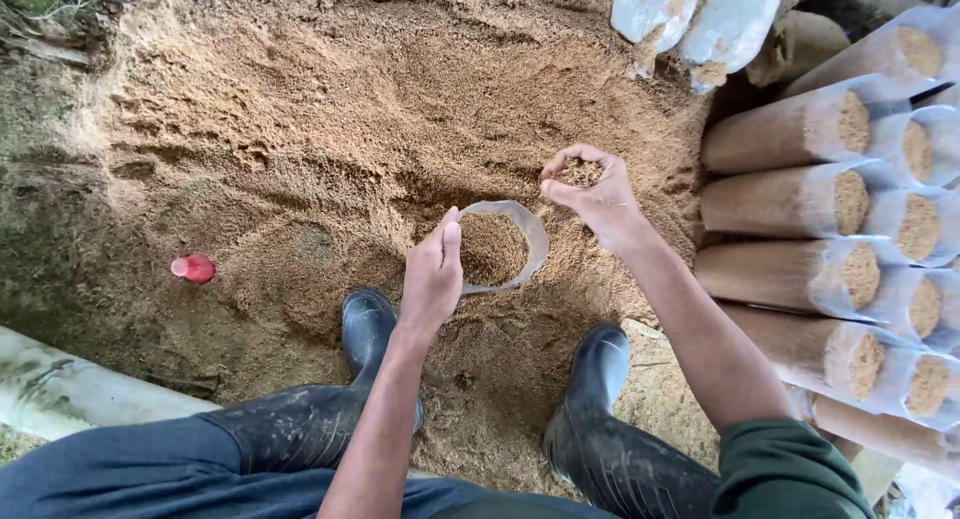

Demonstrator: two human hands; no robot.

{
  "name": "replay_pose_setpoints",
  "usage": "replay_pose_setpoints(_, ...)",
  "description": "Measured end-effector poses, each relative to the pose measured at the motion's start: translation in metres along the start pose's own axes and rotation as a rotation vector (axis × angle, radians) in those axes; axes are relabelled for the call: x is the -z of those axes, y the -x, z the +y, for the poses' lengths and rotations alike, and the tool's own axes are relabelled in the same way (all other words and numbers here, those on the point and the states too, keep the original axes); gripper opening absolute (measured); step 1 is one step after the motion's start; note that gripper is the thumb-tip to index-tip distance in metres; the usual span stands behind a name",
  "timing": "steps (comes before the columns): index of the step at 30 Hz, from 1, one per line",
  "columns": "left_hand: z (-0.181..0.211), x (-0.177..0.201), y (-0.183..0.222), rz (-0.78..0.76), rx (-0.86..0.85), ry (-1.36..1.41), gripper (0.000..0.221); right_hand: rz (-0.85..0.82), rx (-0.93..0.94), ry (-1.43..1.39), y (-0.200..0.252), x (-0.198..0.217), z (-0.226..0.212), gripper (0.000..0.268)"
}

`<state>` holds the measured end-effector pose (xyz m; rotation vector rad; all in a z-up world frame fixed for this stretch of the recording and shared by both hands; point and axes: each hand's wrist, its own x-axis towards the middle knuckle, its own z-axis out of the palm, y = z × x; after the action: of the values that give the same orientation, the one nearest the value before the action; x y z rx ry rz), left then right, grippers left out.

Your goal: Using a plastic cup to scoop grain substrate from a pile into small plastic bags

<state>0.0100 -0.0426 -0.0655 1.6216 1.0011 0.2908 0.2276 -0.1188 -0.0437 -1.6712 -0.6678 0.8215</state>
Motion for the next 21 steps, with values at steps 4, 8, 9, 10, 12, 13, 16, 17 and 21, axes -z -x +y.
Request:
replay_pose_setpoints(4,0.010,0.002,0.009,0.016,-0.015,0.025,0.052,-0.128,-0.005,-0.115,0.023,-0.027,-0.017,0.023)
replay_pose_setpoints(8,0.013,0.003,0.011,0.020,0.003,0.091,0.052,-0.291,0.136,-0.006,0.034,-0.056,-0.014,0.017)
replay_pose_setpoints(9,0.017,0.005,0.014,0.021,0.002,0.091,0.052,-0.291,0.137,-0.006,0.034,-0.060,-0.019,0.017)
replay_pose_setpoints(10,0.021,0.007,0.017,0.011,0.008,0.107,0.049,-0.314,0.198,0.069,0.035,-0.065,-0.023,0.013)
replay_pose_setpoints(12,0.023,0.009,0.021,0.001,0.014,0.123,0.047,-0.335,0.258,0.144,0.035,-0.070,-0.027,0.010)
replay_pose_setpoints(13,0.022,0.010,0.021,0.003,0.009,0.099,0.047,-0.351,0.264,0.185,0.033,-0.069,-0.026,0.009)
replay_pose_setpoints(16,0.033,0.017,0.025,0.004,0.009,0.090,0.048,-0.377,0.301,0.250,0.031,-0.064,-0.030,0.013)
replay_pose_setpoints(17,0.037,0.019,0.028,0.000,0.016,0.103,0.049,-0.385,0.330,0.271,0.032,-0.061,-0.031,0.017)
replay_pose_setpoints(21,0.008,0.010,0.012,0.014,0.023,0.105,0.047,-0.421,0.352,0.246,0.034,-0.062,-0.017,0.024)
